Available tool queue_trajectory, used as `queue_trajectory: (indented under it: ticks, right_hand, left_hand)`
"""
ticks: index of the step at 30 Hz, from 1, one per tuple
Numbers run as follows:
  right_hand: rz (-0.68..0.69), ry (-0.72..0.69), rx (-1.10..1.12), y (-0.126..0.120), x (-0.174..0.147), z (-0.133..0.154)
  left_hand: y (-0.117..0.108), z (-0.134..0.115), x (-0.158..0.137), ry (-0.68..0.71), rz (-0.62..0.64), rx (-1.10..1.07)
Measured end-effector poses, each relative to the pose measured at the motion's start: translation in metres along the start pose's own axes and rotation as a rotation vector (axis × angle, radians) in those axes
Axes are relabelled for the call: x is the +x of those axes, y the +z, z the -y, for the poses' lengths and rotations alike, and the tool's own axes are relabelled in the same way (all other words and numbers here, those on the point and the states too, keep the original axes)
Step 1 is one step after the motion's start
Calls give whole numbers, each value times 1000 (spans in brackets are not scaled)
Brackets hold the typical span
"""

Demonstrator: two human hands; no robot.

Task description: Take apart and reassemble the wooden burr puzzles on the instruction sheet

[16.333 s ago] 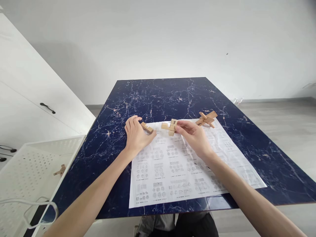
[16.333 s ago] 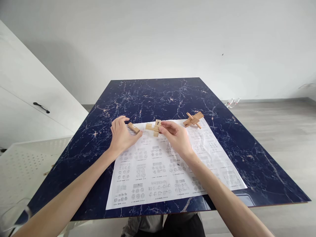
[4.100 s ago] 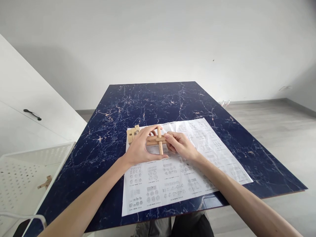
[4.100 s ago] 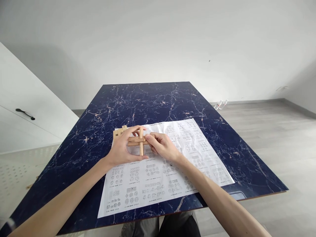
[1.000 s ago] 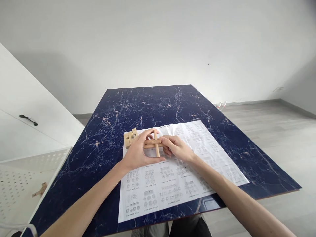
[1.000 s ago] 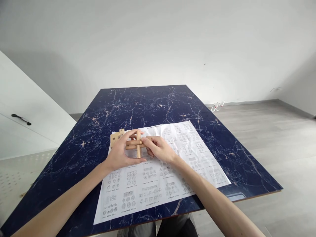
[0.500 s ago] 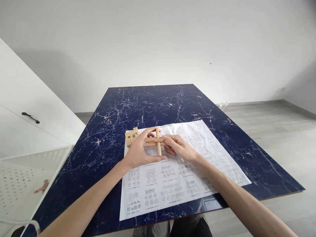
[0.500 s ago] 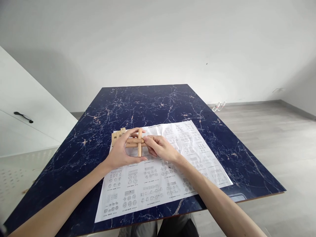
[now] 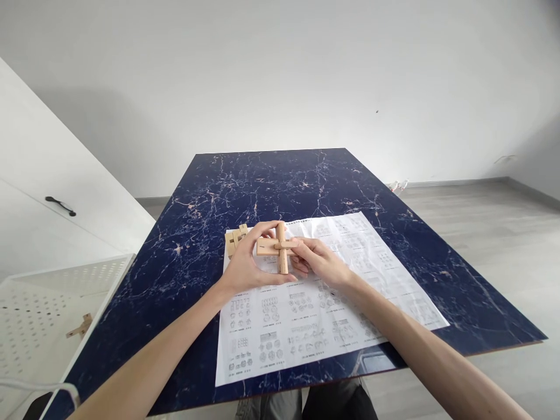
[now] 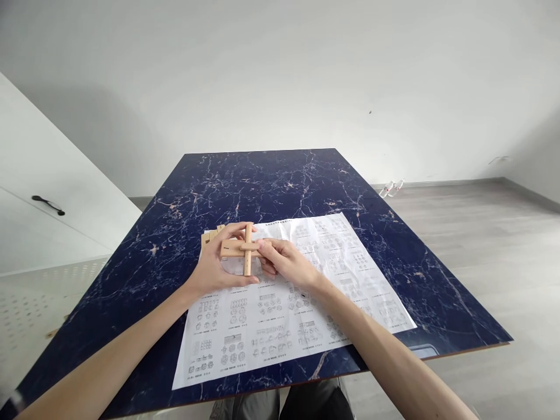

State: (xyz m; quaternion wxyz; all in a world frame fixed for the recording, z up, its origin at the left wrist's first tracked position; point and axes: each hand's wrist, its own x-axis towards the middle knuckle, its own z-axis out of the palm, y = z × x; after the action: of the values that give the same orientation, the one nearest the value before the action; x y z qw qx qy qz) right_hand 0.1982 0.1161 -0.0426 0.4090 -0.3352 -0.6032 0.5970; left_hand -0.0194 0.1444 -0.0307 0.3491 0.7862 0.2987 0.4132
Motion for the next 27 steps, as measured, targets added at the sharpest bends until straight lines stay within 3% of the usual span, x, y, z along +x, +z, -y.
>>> queue_trajectory:
  ticks: [4, 7, 12, 17, 27]
  right_hand:
    - [73, 48, 59, -1, 1, -2]
    - [33, 15, 56, 0, 1, -3]
    - [-68, -107, -192, 1, -1, -1]
    - [-72, -173, -429, 3, -2, 2]
    - [-177, -254, -600, 7, -1, -9]
  left_hand:
    - [1, 3, -1, 1, -3, -12]
    - [2, 4, -1, -15, -37, -4]
    - [4, 2, 0, -77, -87, -29]
    - [5, -2, 1, -103, -71, -86]
    - [6, -2, 3, -93, -83, -57]
